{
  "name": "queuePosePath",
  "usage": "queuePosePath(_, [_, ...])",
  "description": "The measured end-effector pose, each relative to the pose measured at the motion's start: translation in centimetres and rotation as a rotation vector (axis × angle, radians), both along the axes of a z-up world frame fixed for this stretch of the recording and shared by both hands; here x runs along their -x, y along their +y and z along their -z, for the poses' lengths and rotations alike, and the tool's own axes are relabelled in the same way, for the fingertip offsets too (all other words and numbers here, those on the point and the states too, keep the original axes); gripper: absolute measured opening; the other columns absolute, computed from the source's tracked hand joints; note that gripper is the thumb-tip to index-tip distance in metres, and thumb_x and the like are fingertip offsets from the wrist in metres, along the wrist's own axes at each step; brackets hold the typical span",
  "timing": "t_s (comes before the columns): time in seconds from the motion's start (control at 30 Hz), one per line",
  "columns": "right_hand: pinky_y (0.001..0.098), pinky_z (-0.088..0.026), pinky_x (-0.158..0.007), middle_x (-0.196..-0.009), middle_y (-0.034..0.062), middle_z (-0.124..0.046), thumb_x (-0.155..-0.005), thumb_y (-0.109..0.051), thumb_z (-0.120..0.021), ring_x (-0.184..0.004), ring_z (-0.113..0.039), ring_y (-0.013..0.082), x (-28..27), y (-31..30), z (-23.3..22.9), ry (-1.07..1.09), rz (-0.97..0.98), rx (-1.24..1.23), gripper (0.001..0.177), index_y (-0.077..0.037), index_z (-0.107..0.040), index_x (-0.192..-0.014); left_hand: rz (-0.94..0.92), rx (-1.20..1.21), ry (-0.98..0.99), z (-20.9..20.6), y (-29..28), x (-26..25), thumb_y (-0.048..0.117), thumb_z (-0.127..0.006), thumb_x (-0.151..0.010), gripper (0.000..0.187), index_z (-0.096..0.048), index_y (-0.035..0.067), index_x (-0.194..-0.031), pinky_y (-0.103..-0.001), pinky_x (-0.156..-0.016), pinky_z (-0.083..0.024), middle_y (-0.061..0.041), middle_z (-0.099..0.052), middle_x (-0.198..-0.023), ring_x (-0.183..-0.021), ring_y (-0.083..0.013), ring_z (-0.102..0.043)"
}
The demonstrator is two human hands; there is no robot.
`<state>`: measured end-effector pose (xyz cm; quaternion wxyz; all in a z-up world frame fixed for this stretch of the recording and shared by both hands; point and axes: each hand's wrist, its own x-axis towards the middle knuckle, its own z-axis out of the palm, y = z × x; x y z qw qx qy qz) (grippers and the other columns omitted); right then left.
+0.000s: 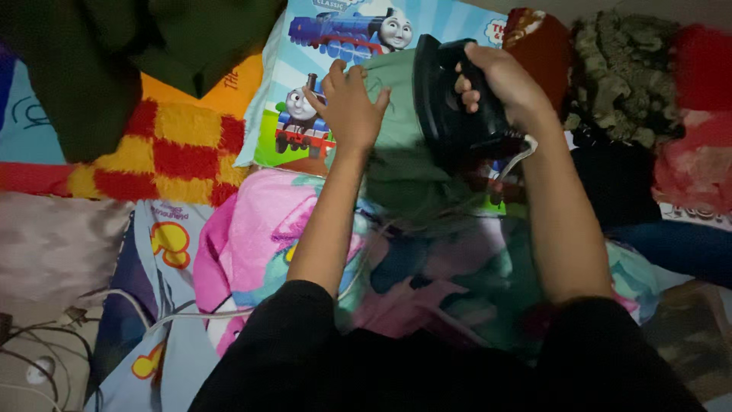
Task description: The person irons green and red garments on a bed surface, folding each piece after pressing it.
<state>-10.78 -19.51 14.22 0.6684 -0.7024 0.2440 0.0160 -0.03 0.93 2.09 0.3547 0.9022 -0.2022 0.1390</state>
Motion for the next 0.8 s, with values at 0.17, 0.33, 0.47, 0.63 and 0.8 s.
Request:
queuePosePath(0.17, [0.026,-0.045,-0.048,-0.068,-0.0003,-0.055,-0.113,-0.035,-0.044,-0.05,-0.046,0.0071,0.9,0.3,-0.2,0.009,-0.011,0.013,0.032,-0.009,-0.054,-0.097,-0.003,-0.012,0.063,-0.2,-0.1,-0.3,0.045,-0.083,-0.077,0.052,-0.067,0.012,-0.114,-0.073,-0.115,-0.008,-0.011,-0.051,-0.137,-0.133,-0.0308,-0.044])
queuePosePath(0.33, [0.0257,-0.045,-0.047,-0.068,-0.0004,-0.056,-0.113,-0.033,-0.044,-0.049,-0.046,0.0072,-0.1,-0.5,0.0,0.024,0.024,-0.004,0.032,-0.009,-0.055,-0.096,-0.005,-0.031,0.036,0.4,-0.2,-0.4,0.046,-0.083,-0.078,0.054,-0.065,0.011,-0.115,-0.077,-0.112,-0.006,-0.013,-0.049,-0.138,-0.134,-0.0334,-0.041])
queuePosePath(0.47, [0.0257,-0.046,-0.047,-0.068,-0.0004,-0.056,-0.113,-0.035,-0.044,-0.049,-0.047,0.0076,-0.3,-0.8,0.3,-0.002,0.049,0.045,0.034,-0.009,-0.057,-0.096,0.003,-0.05,0.066,0.4,-0.3,-0.6,0.047,-0.081,-0.081,0.055,-0.064,0.011,-0.119,-0.077,-0.115,-0.007,-0.012,-0.048,-0.14,-0.136,-0.032,-0.04])
queuePosePath(0.63, [0.027,-0.044,-0.047,-0.067,-0.0001,-0.056,-0.113,-0.036,-0.044,-0.05,-0.046,0.0079,0.7,-0.9,0.1,0.042,0.074,0.031,0.035,-0.009,-0.056,-0.095,-0.012,-0.059,0.107,0.6,-0.6,-0.9,0.047,-0.081,-0.077,0.057,-0.064,0.013,-0.12,-0.08,-0.112,-0.006,-0.012,-0.048,-0.143,-0.137,-0.0328,-0.039])
queuePosePath(0.8, [0.028,-0.047,-0.054,-0.072,0.0004,-0.056,-0.115,-0.036,-0.043,-0.053,-0.044,0.0083,-0.7,-2.5,0.0,-0.054,-0.04,0.12,0.035,-0.007,-0.056,-0.099,-0.049,-0.154,-0.001,2.0,-0.6,-1.6,0.053,-0.067,-0.095,0.046,-0.064,0.022,-0.129,-0.085,-0.111,0.0,-0.017,-0.037,-0.157,-0.151,-0.0373,-0.025])
